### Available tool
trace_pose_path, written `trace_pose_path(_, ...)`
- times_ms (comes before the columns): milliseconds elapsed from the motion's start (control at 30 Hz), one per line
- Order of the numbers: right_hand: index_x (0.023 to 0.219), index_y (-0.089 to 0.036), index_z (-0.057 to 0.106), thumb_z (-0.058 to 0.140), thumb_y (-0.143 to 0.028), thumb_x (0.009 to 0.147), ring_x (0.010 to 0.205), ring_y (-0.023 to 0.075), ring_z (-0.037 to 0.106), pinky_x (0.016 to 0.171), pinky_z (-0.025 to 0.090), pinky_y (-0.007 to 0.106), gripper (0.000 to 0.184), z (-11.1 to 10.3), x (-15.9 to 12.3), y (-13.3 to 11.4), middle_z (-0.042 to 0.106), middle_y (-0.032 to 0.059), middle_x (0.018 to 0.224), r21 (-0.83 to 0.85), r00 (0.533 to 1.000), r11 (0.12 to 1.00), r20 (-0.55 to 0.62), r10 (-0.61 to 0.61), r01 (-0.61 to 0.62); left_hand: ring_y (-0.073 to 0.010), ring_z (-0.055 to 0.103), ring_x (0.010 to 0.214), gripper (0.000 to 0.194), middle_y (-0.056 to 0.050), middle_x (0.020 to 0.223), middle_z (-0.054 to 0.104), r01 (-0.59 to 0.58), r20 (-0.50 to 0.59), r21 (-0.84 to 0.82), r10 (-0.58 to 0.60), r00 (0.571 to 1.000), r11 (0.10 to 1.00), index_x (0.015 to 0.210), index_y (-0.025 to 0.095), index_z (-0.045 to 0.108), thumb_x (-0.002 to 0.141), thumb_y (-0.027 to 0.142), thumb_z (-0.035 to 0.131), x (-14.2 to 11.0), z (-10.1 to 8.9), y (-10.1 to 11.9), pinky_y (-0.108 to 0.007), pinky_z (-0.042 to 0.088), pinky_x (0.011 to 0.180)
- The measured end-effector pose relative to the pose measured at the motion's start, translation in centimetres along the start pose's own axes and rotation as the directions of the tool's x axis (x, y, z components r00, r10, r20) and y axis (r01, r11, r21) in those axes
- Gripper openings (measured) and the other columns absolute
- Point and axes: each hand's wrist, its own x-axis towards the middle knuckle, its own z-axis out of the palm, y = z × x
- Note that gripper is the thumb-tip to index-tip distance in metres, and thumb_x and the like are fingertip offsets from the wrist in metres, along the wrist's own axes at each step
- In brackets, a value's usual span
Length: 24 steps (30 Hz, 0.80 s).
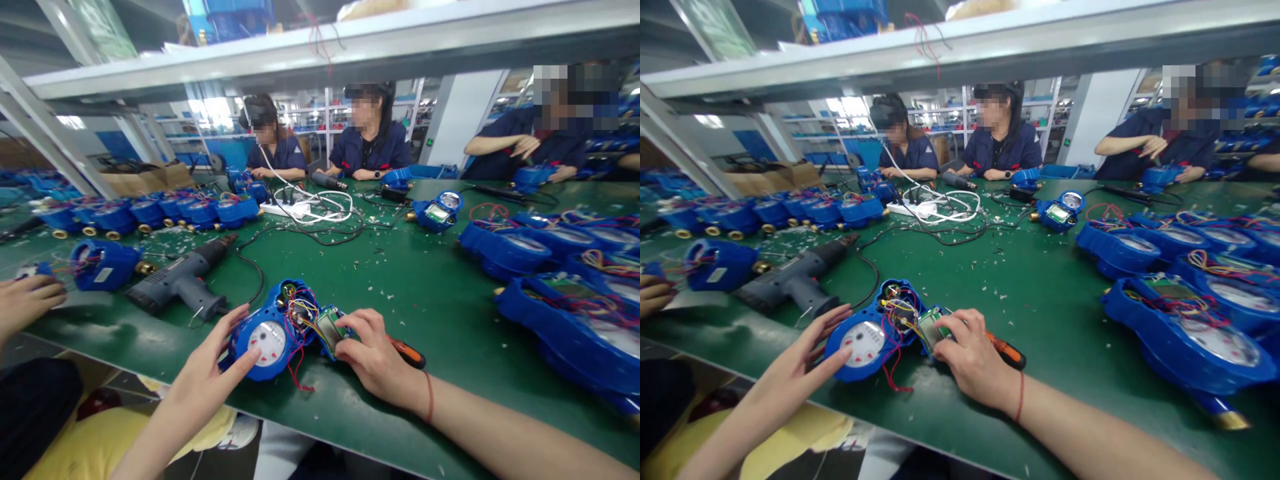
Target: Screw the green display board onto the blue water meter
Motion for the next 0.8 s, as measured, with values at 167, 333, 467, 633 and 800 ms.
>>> trace_pose_path(167, 0.091, -0.016, 0.057, 0.048, -0.006, 0.093, 0.105, 0.0235, 0.041, 0.095, 0.034, 0.042, 0.013, 0.5, 0.2, 0.6, 0.057, 0.0091, 0.111, -0.073, 0.995, 0.995, 0.074, -0.069, 0.074, -0.0324, 0.049, 0.133, 0.084, -0.012, 0.150, 0.047, 0.091, 0.187, 0.005, -0.091, 0.978, 0.996, 0.144, 0.017, 0.036, 0.077, 0.064, 0.057, 1.9, -1.2, 0.1, -0.044, 0.041, 0.110)
trace_pose_path(333, 0.090, -0.018, 0.051, 0.052, -0.004, 0.089, 0.102, 0.0217, 0.043, 0.094, 0.036, 0.038, 0.014, 0.4, 0.3, 1.2, 0.056, 0.0065, 0.107, -0.074, 0.993, 0.995, 0.098, -0.063, 0.070, -0.0332, 0.058, 0.123, 0.082, -0.015, 0.140, 0.058, 0.089, 0.252, 0.032, -0.094, 0.963, 0.996, 0.135, 0.010, 0.049, 0.071, 0.058, 0.062, 3.3, -2.1, 1.2, -0.039, 0.045, 0.105)
trace_pose_path(467, 0.087, -0.020, 0.044, 0.055, 0.004, 0.080, 0.098, 0.0206, 0.044, 0.086, 0.040, 0.034, 0.027, -0.1, 0.9, 1.9, 0.053, 0.0050, 0.103, -0.064, 0.997, 0.998, 0.076, 0.006, -0.001, -0.0336, 0.061, 0.119, 0.090, -0.018, 0.136, 0.060, 0.221, 0.348, -0.105, -0.172, 0.922, 0.970, 0.137, 0.009, 0.044, 0.064, 0.054, 0.070, 3.1, -2.3, 2.3, -0.038, 0.050, 0.097)
trace_pose_path(633, 0.085, -0.021, 0.035, 0.039, 0.012, 0.065, 0.095, 0.0215, 0.043, 0.081, 0.042, 0.034, 0.038, -0.3, 2.4, 3.0, 0.047, 0.0084, 0.103, -0.043, 0.992, 0.991, -0.020, 0.128, -0.129, -0.0367, 0.054, 0.128, 0.105, -0.022, 0.148, 0.047, 0.352, 0.404, -0.200, -0.250, 0.880, 0.914, 0.146, 0.013, 0.030, 0.063, 0.065, 0.067, 2.1, -1.0, 2.4, -0.043, 0.055, 0.089)
trace_pose_path(800, 0.080, -0.023, 0.027, 0.037, 0.007, 0.060, 0.078, 0.0169, 0.042, 0.068, 0.041, 0.026, 0.037, -1.0, 3.5, 3.8, 0.043, 0.0042, 0.089, 0.019, 0.978, 0.978, 0.006, 0.207, -0.207, -0.0332, 0.048, 0.134, 0.102, -0.019, 0.157, 0.033, 0.360, 0.422, -0.239, -0.237, 0.875, 0.902, 0.145, 0.016, 0.031, 0.065, 0.070, 0.064, 0.6, 0.3, 2.8, -0.037, 0.056, 0.087)
